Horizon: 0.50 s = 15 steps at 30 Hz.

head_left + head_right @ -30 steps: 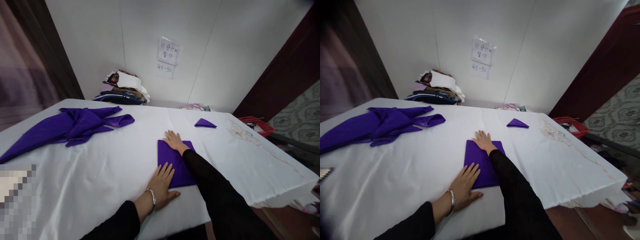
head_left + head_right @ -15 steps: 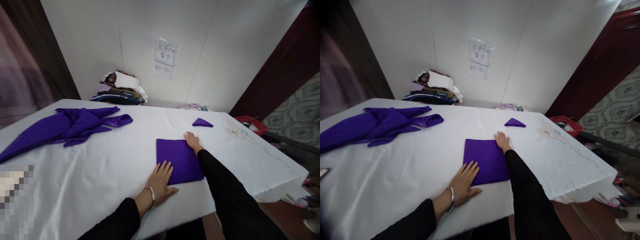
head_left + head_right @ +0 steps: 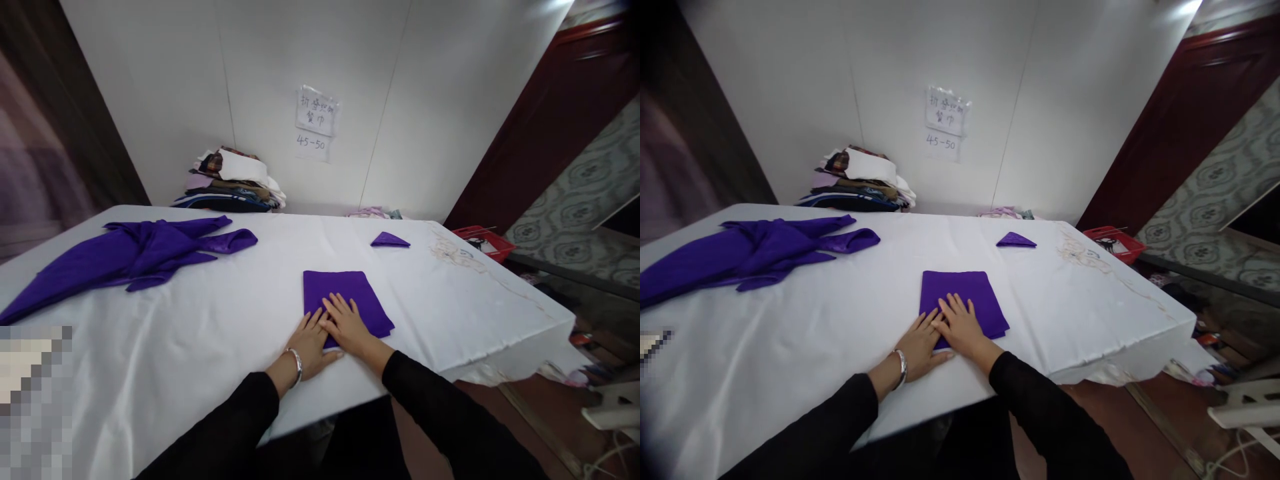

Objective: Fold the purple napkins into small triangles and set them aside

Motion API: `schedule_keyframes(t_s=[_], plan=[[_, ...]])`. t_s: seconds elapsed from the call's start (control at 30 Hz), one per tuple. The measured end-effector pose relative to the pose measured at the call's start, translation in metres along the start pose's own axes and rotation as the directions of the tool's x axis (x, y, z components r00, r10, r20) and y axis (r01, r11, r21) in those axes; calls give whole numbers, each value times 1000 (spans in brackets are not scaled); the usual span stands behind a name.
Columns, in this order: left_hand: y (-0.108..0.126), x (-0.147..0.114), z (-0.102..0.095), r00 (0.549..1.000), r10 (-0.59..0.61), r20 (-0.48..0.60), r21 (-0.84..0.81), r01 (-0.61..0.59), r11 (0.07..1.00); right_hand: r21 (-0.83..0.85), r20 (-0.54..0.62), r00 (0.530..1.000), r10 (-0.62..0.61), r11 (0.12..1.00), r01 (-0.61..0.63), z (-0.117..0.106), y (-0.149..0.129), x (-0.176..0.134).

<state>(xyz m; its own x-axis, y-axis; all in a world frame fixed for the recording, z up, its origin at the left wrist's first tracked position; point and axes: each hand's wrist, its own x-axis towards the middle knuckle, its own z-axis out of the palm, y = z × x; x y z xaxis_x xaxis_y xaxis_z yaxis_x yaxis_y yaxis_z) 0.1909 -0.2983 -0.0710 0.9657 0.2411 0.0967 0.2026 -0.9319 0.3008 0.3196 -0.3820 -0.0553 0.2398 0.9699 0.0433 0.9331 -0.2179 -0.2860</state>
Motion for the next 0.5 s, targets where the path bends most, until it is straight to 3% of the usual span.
schedule_keyframes(t_s=[0.27, 0.4, 0.5], plan=[[1, 1, -2, 1000, -20, 22, 69, 18, 997, -65, -45, 969, 241, 968, -244, -11, 70, -39], [0, 3, -3, 1000, -5, 15, 53, 4, 999, 241, -125, 914, 387, 905, -350, -27, 107, -57], [-2, 1, -4, 999, 3, -54, 36, -1, 999, 573, -232, 804, 547, 745, -341, -39, 127, -74]])
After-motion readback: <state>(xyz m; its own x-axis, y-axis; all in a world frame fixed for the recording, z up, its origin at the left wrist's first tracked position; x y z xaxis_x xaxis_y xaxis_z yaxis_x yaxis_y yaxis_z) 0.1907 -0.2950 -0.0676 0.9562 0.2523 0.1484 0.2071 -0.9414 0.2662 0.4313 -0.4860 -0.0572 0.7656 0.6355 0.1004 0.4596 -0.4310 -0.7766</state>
